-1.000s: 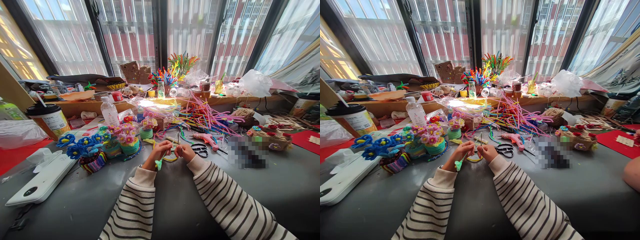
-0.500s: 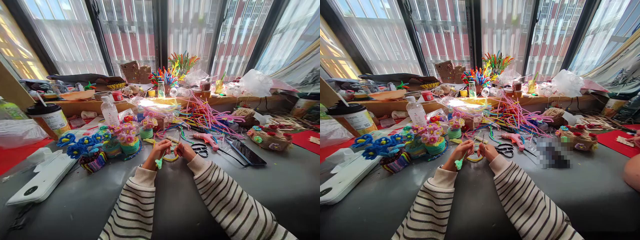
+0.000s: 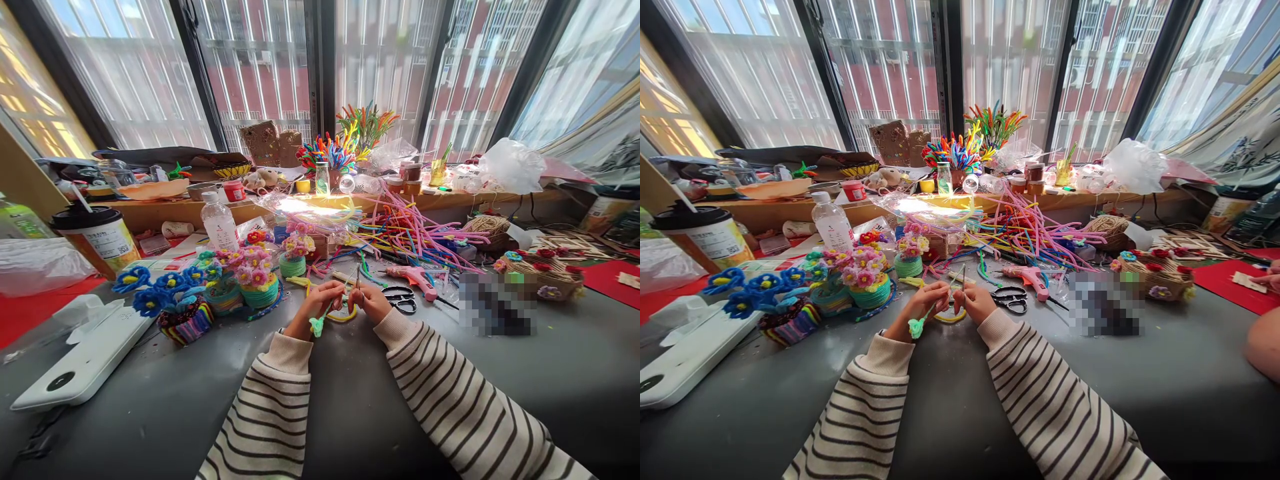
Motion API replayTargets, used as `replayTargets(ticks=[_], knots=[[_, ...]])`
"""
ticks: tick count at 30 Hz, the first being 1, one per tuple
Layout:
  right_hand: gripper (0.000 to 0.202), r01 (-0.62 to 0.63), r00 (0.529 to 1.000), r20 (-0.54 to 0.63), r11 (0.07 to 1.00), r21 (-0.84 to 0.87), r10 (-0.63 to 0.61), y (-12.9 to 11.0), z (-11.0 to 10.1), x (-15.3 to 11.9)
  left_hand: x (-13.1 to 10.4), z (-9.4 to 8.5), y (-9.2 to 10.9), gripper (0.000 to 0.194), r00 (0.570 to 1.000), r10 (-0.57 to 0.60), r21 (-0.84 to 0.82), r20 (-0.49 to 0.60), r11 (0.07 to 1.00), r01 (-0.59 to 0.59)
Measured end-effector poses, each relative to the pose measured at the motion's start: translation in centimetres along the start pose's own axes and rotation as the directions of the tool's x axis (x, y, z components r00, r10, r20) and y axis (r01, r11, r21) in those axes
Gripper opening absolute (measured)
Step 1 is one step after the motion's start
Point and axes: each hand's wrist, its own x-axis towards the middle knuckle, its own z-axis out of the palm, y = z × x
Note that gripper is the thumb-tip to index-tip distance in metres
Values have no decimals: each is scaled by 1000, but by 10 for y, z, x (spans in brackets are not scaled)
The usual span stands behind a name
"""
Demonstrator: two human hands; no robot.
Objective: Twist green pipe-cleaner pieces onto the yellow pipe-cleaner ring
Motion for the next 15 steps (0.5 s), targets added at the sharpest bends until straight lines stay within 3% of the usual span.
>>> replayTargets(ticks=[15], knots=[[69,-75,995,68,996,54,71,3,3,-1,2,-3,-2,15,1000,13,-9,-9,1000,-13]])
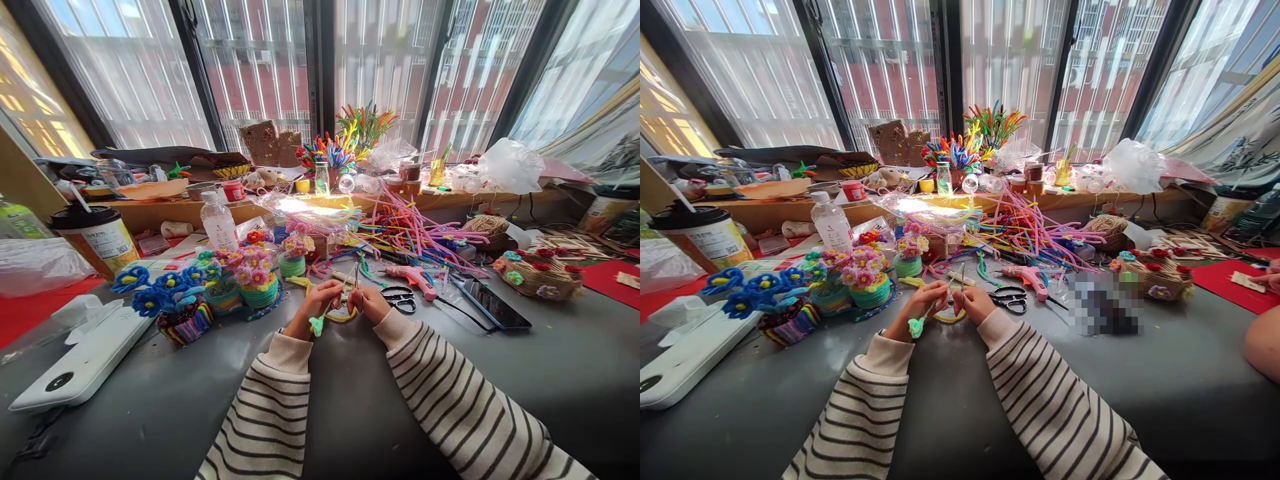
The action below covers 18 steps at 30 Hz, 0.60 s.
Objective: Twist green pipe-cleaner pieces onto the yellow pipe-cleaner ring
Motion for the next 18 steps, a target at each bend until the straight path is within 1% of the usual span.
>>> replayTargets(ticks=[7,11,15,18], knots=[[70,17,1000,-2,999,-37,-17,-7,-3,-1,-2,3,2,17,1000,-10,9,6,1000,10],[68,23,999,-35,997,-76,-26,-9,-4,-1,-2,5,3,18,1000,-19,30,1,999,19],[64,-19,995,-95,997,-80,11,-10,-4,-1,-2,6,4,21,1000,-16,29,-4,999,17],[63,-48,991,-125,997,-59,41,-12,-4,0,-3,7,4,22,999,1,28,-44,1000,0]])
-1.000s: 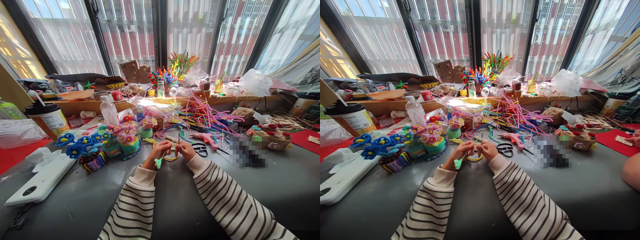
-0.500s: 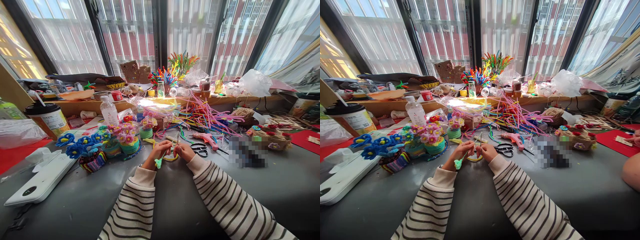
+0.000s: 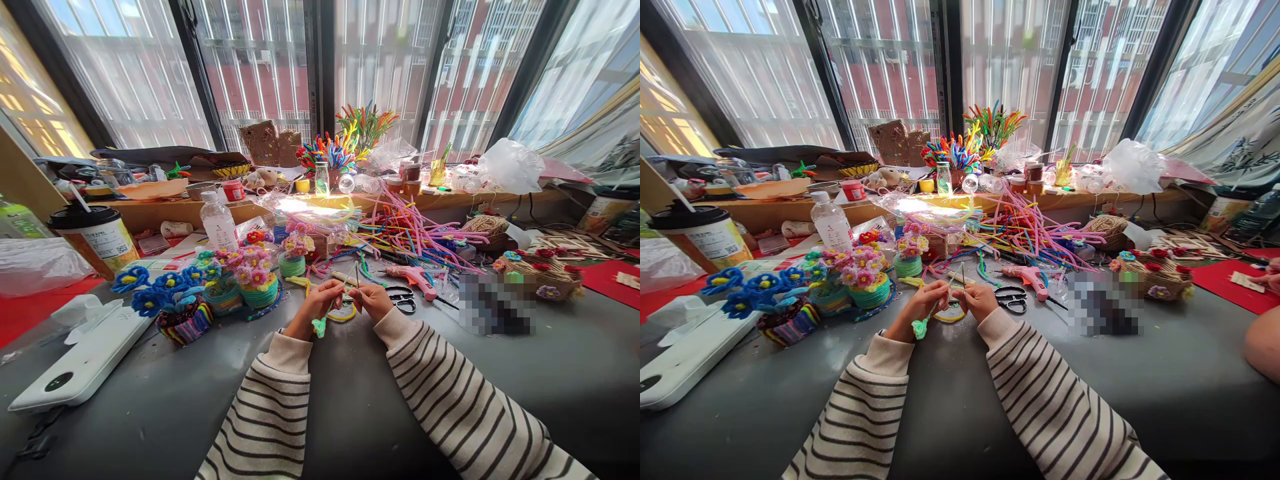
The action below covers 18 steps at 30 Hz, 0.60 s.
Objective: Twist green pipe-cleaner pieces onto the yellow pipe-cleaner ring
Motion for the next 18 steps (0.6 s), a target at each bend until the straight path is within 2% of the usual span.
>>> replayTargets(ticks=[5,8,10,12,13,14,15,16,18], knots=[[65,-42,999,16,999,35,41,3,0,0,-4,2,0,20,983,84,18,-161,996,-82],[66,-11,999,47,1000,20,10,6,1,0,-5,3,2,22,969,121,67,-217,992,-109],[66,4,998,55,1000,9,-4,7,2,0,-4,3,4,22,957,164,175,-238,977,-124],[65,8,999,44,1000,10,-9,6,2,-1,-2,3,9,20,939,246,379,-238,914,-143],[64,19,999,27,1000,18,-20,4,2,-2,1,3,13,19,926,303,512,-225,845,-152],[63,44,999,2,999,31,-44,1,1,-3,3,4,16,18,915,358,660,-184,735,-155],[62,86,996,-25,995,50,-85,-3,1,-4,6,5,20,15,900,417,809,-129,569,-148],[60,146,988,-54,987,72,-142,-7,0,-5,8,7,24,12,881,468,924,-68,362,-121],[56,263,963,-92,958,115,-253,-18,-2,-8,14,10,31,10,856,514,999,48,-25,-42]])
